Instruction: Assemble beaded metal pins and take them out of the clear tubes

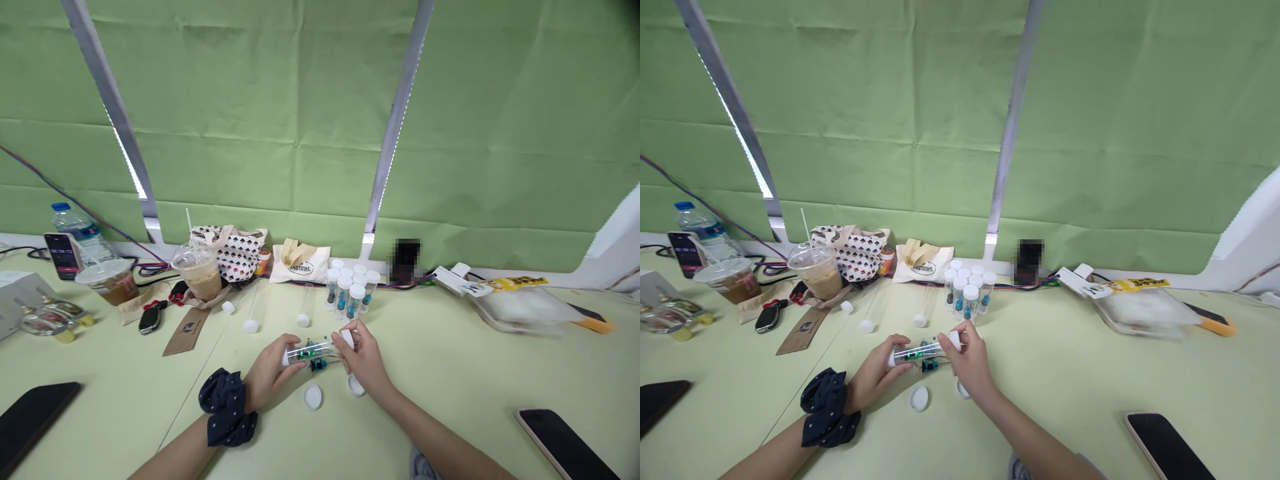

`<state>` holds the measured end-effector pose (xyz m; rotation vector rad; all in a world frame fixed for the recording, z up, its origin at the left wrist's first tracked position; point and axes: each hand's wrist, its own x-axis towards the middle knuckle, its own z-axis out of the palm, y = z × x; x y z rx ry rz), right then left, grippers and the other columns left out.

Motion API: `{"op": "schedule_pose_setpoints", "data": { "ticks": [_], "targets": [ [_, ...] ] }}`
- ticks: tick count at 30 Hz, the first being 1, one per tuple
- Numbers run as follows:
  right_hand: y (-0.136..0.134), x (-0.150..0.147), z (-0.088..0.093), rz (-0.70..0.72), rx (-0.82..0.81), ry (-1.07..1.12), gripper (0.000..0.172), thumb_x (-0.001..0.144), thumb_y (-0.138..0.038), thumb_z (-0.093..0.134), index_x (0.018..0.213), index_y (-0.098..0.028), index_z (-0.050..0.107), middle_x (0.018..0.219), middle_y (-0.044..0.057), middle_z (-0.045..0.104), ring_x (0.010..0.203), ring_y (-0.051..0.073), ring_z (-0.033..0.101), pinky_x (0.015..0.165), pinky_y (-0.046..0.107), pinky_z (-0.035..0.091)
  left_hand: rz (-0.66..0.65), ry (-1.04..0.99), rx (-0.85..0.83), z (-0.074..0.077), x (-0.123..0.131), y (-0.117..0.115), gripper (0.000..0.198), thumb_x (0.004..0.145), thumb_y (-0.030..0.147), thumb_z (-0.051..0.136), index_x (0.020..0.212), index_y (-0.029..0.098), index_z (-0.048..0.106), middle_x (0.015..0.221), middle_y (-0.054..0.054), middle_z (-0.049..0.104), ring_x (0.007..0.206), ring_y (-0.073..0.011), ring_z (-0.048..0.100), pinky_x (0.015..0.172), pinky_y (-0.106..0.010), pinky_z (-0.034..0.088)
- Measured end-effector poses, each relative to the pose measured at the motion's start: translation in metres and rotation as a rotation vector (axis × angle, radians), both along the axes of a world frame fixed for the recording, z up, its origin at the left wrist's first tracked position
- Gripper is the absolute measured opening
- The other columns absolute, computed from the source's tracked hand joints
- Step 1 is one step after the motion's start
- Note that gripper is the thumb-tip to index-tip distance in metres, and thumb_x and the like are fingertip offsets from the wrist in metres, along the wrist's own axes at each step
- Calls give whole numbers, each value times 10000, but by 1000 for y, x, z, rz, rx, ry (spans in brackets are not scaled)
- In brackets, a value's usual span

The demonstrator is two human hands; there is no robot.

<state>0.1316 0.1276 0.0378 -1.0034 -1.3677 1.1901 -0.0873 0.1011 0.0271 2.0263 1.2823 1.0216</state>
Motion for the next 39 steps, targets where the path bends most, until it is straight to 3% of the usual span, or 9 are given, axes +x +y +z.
{"op": "schedule_pose_setpoints", "data": {
  "ticks": [4, 9, 13, 16, 18, 23, 30, 34, 39],
  "targets": [
    [8, 5, -3, 79, -30, -10, 380, 829, -532, 550, 716, -216, 373, 470, -108, 291, 407, 64, 261, 409, 198, 181, -23, -36, -102, 2, 1, -1, 231, 851, 398, 541, 946, 188, 525, 755, -1, 579, 662, -153, 507, 626, -256, 379],
    [9, 5, -4, 145, -28, -6, 364, 852, -546, 497, 747, -221, 372, 506, -100, 305, 432, 77, 296, 440, 204, 224, -51, -182, -176, 6, 3, 2, 260, 859, 429, 517, 819, 172, 508, 645, 32, 478, 592, -112, 390, 548, -218, 293],
    [8, 8, -4, 138, 217, -194, 219, 892, -436, 478, 901, -219, 451, 614, -57, 425, 540, 116, 416, 509, 231, 332, -3, -356, -327, -2, 1, 9, 384, 870, 530, 439, 705, 183, 440, 522, 60, 360, 486, -95, 308, 476, -217, 250],
    [12, 15, -6, 71, 449, -339, 183, 882, -326, 496, 1021, -211, 468, 872, 31, 571, 740, 156, 531, 660, 282, 423, 60, -533, -431, -6, -2, 16, 438, 848, 588, 430, 662, 193, 397, 465, 82, 271, 423, -80, 226, 424, -213, 196],
    [17, 19, -10, 4, 522, -412, 159, 853, -277, 521, 989, -208, 476, 1013, 72, 590, 886, 189, 562, 758, 323, 435, 102, -605, -455, -7, -4, 18, 443, 830, 594, 460, 650, 194, 393, 454, 89, 246, 409, -72, 201, 413, -211, 169],
    [24, 22, -12, -75, 476, -577, 107, 776, -243, 607, 821, -212, 515, 948, 47, 644, 954, 230, 586, 883, 426, 411, 115, -541, -413, -7, -5, 19, 449, 802, 587, 522, 641, 187, 396, 477, 85, 259, 419, -67, 225, 416, -209, 183],
    [14, 19, 5, 149, 537, -469, 300, 792, -336, 666, 1081, -261, 641, 1172, 75, 600, 1166, 237, 498, 1010, 435, 363, 43, -410, -333, -7, -6, 18, 397, 864, 537, 452, 698, 176, 453, 522, 65, 298, 478, -88, 254, 459, -220, 203],
    [11, 19, 7, 187, 543, -489, 195, 820, -340, 648, 1004, -298, 696, 1218, 55, 585, 1234, 246, 440, 1055, 481, 312, 17, -346, -258, -2, -5, 15, 360, 859, 500, 481, 730, 166, 516, 565, 41, 359, 526, -105, 307, 489, -223, 239],
    [12, 19, 8, 211, 529, -459, 110, 821, -339, 649, 850, -273, 732, 1194, 64, 597, 1236, 252, 441, 1041, 485, 348, 65, -454, -247, -5, -5, 16, 365, 843, 505, 499, 789, 154, 586, 565, 41, 358, 508, -96, 302, 469, -214, 234]
  ]
}}
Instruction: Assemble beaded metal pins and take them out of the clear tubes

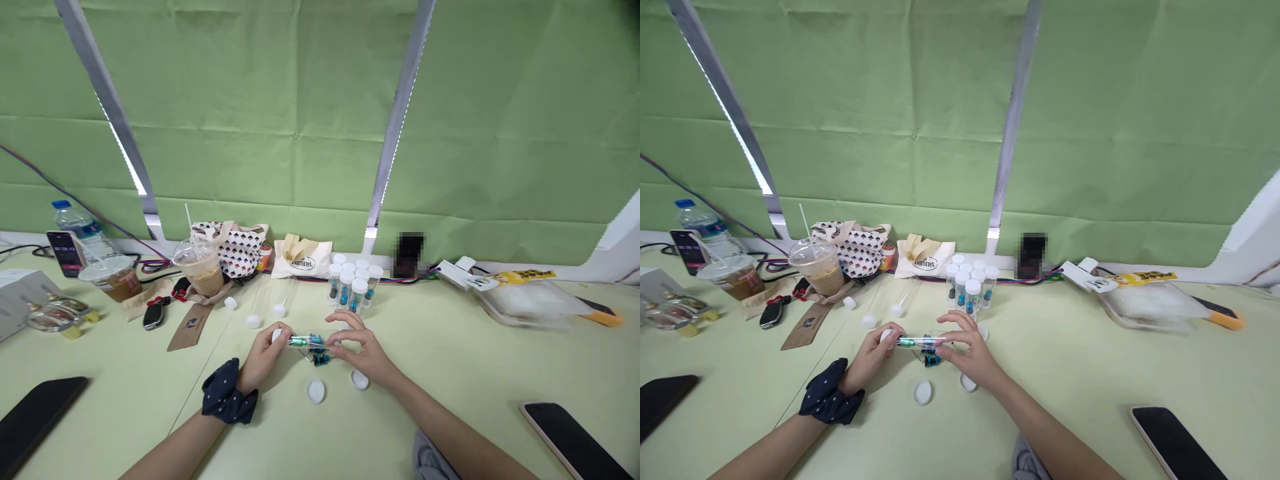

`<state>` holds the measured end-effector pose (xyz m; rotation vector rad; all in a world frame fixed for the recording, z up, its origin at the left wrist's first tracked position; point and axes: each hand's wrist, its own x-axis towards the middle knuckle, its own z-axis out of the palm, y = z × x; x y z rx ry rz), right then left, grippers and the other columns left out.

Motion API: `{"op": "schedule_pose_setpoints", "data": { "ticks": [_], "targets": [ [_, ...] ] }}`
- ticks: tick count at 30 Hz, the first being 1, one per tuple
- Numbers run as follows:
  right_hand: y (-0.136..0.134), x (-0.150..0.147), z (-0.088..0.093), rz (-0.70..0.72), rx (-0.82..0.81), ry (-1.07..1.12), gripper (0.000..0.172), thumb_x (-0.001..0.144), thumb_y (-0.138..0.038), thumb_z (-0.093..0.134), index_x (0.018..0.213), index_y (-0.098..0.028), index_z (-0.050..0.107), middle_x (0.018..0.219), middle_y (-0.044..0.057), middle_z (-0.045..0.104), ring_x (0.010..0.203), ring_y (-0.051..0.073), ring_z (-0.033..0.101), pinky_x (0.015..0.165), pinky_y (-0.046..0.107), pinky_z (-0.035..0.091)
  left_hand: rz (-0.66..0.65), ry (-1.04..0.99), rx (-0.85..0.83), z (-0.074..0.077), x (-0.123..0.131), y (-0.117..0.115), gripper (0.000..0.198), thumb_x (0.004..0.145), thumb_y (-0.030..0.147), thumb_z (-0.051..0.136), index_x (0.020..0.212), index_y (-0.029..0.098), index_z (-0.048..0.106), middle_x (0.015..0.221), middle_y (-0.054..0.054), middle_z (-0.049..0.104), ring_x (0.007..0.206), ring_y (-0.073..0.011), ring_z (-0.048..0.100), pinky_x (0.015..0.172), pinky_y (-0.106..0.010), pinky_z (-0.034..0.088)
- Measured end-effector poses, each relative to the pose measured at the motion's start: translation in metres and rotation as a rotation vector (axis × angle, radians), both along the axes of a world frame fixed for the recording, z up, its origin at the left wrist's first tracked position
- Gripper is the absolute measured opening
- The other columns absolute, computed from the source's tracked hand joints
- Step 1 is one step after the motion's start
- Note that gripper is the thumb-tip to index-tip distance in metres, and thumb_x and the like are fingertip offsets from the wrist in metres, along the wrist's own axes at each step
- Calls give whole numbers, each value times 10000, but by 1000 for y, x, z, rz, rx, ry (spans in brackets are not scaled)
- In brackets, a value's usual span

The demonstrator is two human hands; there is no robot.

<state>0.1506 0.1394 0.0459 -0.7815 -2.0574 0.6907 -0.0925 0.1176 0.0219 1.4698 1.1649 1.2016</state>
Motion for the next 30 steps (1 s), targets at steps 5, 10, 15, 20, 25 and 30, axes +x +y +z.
{"op": "schedule_pose_setpoints", "data": {
  "ticks": [5, 10, 15, 20, 25, 30],
  "targets": [
    [-1, 1, 2, 19, -33, -105, 143, 826, -371, 638, 900, -291, 731, 1291, 47, 541, 1330, 262, 322, 1082, 513, 279, 27, -56, -69, -1, -2, 2, 406, 847, 540, 471, 793, 153, 583, 529, 54, 321, 464, -87, 278, 449, -210, 214],
    [-2, 3, 0, 109, -14, -263, 266, 894, -381, 536, 1127, -353, 660, 1422, 23, 421, 1398, 280, 186, 1095, 576, 186, 54, -80, -57, 1, -1, 1, 401, 841, 536, 490, 798, 148, 581, 501, 61, 322, 448, -81, 294, 440, -202, 224],
    [2, 1, -8, 68, 17, -275, 212, 873, -390, 567, 1033, -351, 699, 1343, 33, 500, 1377, 295, 237, 1087, 610, 150, 203, -184, -24, -2, 0, 3, 399, 799, 541, 548, 757, 146, 581, 472, 74, 298, 405, -64, 257, 415, -194, 201],
    [8, 3, -18, 24, 39, -255, 54, 780, -310, 688, 768, -276, 728, 1226, 48, 575, 1318, 299, 339, 1087, 607, 160, 379, -239, 55, -10, -9, 9, 342, 813, 490, 543, 763, 153, 577, 473, 82, 254, 400, -65, 234, 407, -194, 195],
    [11, 6, -24, 61, 11, -304, 8, 728, -242, 709, 732, -240, 703, 1210, 55, 576, 1317, 296, 340, 1118, 569, 82, 449, -66, 178, -10, -13, 3, 277, 824, 426, 539, 792, 157, 595, 533, 47, 372, 468, -91, 336, 440, -209, 259],
    [10, 6, -25, 87, -13, -307, 23, 725, -219, 695, 722, -227, 674, 1187, 62, 583, 1292, 293, 380, 1112, 578, 109, 494, 102, 304, -5, -10, -6, 260, 845, 398, 496, 809, 164, 603, 688, -5, 530, 574, -122, 432, 525, -230, 339]
  ]
}}
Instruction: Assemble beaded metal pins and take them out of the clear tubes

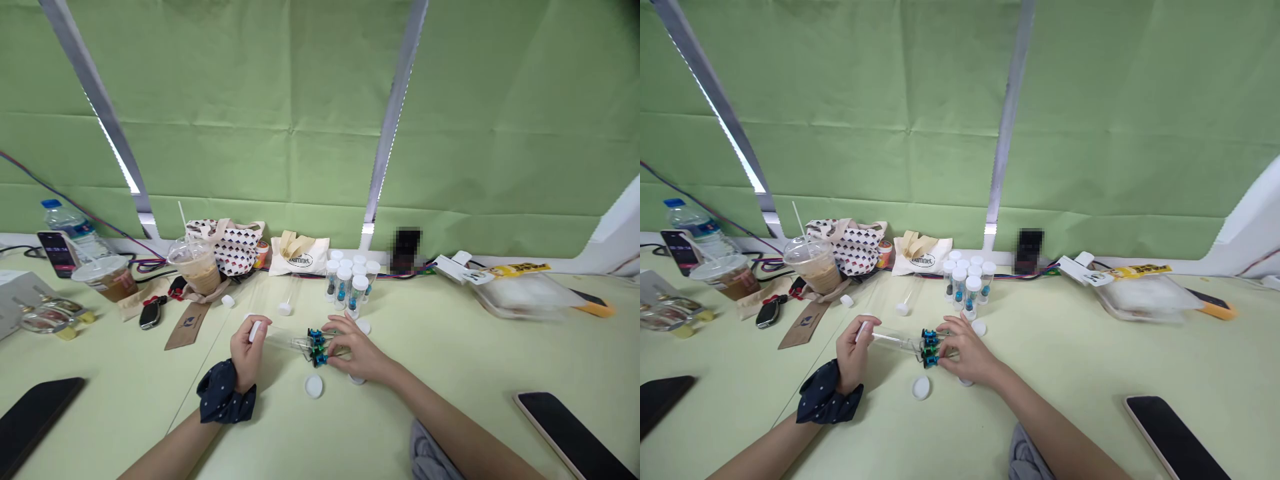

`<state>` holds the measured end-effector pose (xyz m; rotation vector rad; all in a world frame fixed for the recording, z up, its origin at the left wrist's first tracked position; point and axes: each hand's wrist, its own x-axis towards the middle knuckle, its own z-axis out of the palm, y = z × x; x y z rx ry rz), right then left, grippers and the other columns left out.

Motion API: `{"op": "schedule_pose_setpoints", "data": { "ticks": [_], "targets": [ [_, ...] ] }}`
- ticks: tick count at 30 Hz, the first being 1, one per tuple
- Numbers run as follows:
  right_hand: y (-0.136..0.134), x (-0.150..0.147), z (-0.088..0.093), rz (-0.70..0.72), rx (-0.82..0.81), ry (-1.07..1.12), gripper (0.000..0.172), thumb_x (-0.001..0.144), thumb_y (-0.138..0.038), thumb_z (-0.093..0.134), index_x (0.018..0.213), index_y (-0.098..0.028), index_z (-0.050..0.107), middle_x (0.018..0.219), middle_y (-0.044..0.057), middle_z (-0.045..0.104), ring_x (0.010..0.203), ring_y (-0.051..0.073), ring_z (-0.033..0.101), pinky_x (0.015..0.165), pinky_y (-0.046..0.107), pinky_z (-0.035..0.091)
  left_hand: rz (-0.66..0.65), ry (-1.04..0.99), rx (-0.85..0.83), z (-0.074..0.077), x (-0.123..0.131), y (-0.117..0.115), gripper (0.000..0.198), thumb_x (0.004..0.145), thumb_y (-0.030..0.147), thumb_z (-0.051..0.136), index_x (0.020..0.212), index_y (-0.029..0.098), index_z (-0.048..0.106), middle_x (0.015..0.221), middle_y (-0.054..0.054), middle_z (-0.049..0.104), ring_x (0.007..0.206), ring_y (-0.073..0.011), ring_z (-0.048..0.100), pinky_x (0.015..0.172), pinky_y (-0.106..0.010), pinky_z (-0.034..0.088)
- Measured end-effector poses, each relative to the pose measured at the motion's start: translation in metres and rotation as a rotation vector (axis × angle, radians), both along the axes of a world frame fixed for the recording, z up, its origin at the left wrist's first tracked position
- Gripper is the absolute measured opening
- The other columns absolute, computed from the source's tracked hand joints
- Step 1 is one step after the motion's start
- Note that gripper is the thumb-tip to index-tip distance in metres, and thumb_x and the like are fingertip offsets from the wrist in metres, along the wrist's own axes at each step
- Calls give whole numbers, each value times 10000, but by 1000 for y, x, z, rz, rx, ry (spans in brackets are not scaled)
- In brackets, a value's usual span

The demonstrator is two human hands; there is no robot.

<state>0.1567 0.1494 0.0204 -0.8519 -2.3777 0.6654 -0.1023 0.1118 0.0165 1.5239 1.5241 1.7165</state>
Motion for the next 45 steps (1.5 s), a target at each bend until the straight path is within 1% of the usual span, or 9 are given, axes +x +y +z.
{"op": "schedule_pose_setpoints", "data": {
  "ticks": [8, 13, 17, 21, 25, 32, 36, 41, 45],
  "targets": [
    [-3, -2, 10, -45, 267, 247, 113, 804, -152, 588, 706, -208, 583, 957, 60, 622, 1035, 218, 543, 932, 436, 431, 74, -277, 47, 3, 0, 8, 284, 872, 419, 440, 816, 169, 561, 553, 47, 302, 492, -105, 300, 465, -214, 242],
    [-2, 3, 21, -450, 533, 434, 76, 823, -156, 566, 866, -209, 599, 998, 91, 571, 975, 224, 545, 850, 410, 458, 47, -327, 63, 5, 2, 8, 301, 871, 432, 446, 804, 161, 560, 558, 47, 299, 493, -95, 282, 462, -208, 225],
    [5, 7, 27, -686, 628, 340, 355, 855, -209, 522, 1210, -219, 525, 1307, 143, 442, 1209, 284, 435, 963, 471, 383, 32, -318, 69, 1, 2, 8, 304, 876, 433, 449, 809, 160, 563, 563, 45, 303, 497, -93, 283, 460, -207, 225],
    [13, 10, 25, -676, 638, 126, 493, 882, -240, 474, 1366, -235, 380, 1436, 130, 348, 1321, 296, 320, 1017, 489, 309, 63, -301, 80, 2, 2, 11, 275, 875, 431, 469, 953, 181, 553, 632, 40, 355, 522, -94, 327, 473, -198, 287],
    [14, 11, 20, -703, 641, 130, 382, 889, -253, 482, 1267, -214, 445, 1359, 135, 455, 1231, 275, 434, 948, 438, 360, 77, -173, 29, 4, 3, 13, 348, 826, 404, 563, 1107, 201, 527, 786, 6, 455, 621, -103, 441, 549, -204, 397],
    [9, 9, 19, -741, 640, 314, 194, 869, -236, 546, 1048, -187, 489, 1063, 98, 595, 591, 116, 524, 708, 343, 443, 23, 18, -110, -10, -6, 21, 411, 754, 396, 615, 1123, 216, 623, 1131, -76, 381, 706, -101, 560, 710, -315, 549],
    [-4, 3, 29, -699, 626, 495, 341, 843, -244, 576, 1170, -187, 499, 1049, 116, 562, 748, 171, 573, 690, 341, 492, -18, 141, -184, -11, -5, 18, 546, 822, 389, 525, 1350, 286, 433, 1276, -96, 323, 612, -55, 554, 717, -336, 551],
    [-16, -9, 35, -522, 126, 671, 268, 854, -384, 565, 1044, -197, 578, 945, 94, 589, 796, 213, 639, 681, 348, 529, 38, 257, -123, 5, 6, 4, 543, 873, 366, 474, 1393, 294, 339, 1262, -100, 357, 620, -86, 522, 693, -339, 511],
    [-17, -17, 30, -393, -426, 726, 376, 771, -526, 625, 926, -187, 573, 713, 16, 590, 588, 202, 648, 536, 300, 490, -271, 293, 16, 10, 12, -4, 618, 840, 339, 566, 1395, 249, 308, 1285, -135, 394, 944, -197, 544, 784, -343, 483]
  ]
}}
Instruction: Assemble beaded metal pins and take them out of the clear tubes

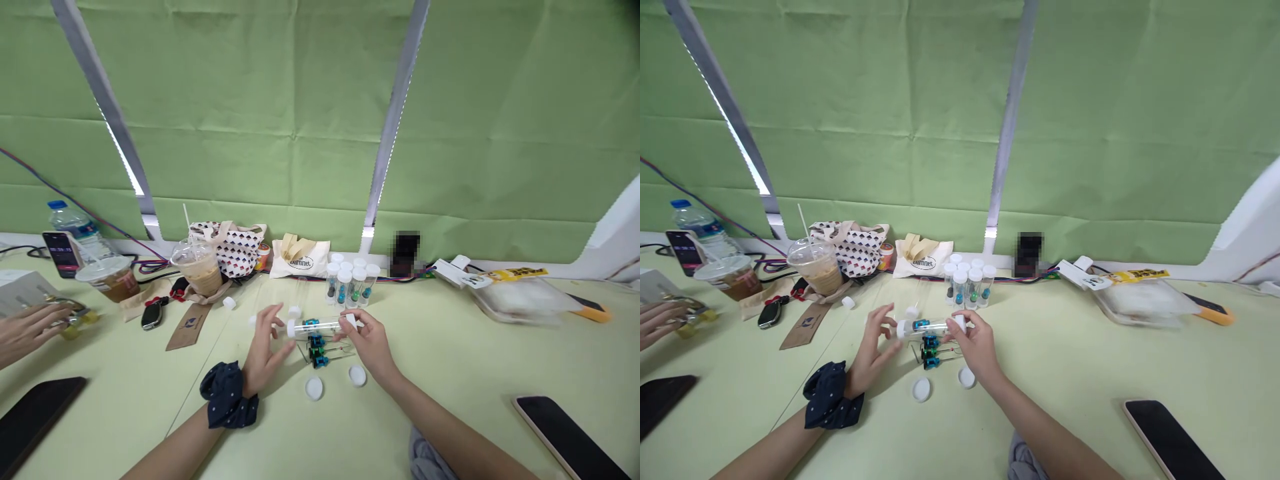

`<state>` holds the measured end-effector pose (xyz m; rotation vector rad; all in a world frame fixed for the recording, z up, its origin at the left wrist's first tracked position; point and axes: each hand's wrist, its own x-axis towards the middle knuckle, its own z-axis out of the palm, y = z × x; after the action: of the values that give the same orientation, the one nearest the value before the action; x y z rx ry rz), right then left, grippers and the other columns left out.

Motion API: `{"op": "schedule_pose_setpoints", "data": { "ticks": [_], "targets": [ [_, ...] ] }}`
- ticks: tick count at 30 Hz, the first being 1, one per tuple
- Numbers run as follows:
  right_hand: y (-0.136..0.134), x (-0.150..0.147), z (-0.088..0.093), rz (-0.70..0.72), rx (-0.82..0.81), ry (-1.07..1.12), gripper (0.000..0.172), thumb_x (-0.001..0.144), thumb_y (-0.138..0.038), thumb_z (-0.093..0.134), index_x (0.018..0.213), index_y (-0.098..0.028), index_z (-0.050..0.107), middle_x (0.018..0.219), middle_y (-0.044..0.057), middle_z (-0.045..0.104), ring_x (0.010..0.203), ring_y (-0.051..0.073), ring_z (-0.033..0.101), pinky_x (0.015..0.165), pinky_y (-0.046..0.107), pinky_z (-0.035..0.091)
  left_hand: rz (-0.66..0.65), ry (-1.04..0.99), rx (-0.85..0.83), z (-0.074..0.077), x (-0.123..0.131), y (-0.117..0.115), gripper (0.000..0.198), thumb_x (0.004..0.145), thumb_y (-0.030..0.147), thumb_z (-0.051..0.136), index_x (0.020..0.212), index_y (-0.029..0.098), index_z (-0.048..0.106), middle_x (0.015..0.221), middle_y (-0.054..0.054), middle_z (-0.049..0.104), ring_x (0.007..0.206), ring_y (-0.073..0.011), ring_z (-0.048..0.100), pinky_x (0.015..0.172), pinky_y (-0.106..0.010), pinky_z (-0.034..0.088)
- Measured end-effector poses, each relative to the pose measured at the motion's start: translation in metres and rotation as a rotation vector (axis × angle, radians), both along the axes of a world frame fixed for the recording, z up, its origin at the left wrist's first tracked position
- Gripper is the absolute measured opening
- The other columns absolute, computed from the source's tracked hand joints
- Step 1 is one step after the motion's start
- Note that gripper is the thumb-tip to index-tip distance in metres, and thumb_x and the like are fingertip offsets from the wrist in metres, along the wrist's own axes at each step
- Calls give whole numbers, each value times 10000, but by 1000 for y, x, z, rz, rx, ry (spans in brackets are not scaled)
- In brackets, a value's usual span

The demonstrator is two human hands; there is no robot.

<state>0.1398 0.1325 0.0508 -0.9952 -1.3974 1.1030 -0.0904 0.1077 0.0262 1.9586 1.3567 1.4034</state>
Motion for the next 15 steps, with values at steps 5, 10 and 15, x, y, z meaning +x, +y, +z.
{"op": "schedule_pose_setpoints", "data": {
  "ticks": [5, 10, 15],
  "targets": [
    [0, -1, -6, 64, -104, -25, 382, 720, -543, 665, 701, -176, 561, 535, -38, 495, 402, 122, 493, 410, 243, 345, -269, 81, -131, -2, 5, -7, 447, 799, 328, 642, 1209, 216, 503, 1074, -88, 598, 947, -222, 567, 845, -349, 448],
    [2, 1, -13, 10, -7, -155, 412, 777, -499, 620, 555, -179, 484, 470, -51, 381, 453, 94, 374, 450, 232, 272, -284, 32, -267, 4, 10, -9, 275, 841, 380, 576, 1038, 187, 581, 900, -49, 634, 797, -191, 569, 725, -288, 427],
    [0, 3, -9, -26, 155, -255, 310, 798, -441, 609, 644, -177, 555, 511, -51, 379, 484, 96, 339, 474, 235, 273, -370, -111, -435, 8, 10, -6, 323, 863, 463, 511, 901, 152, 590, 653, -1, 542, 595, -130, 467, 584, -240, 356]
  ]
}}
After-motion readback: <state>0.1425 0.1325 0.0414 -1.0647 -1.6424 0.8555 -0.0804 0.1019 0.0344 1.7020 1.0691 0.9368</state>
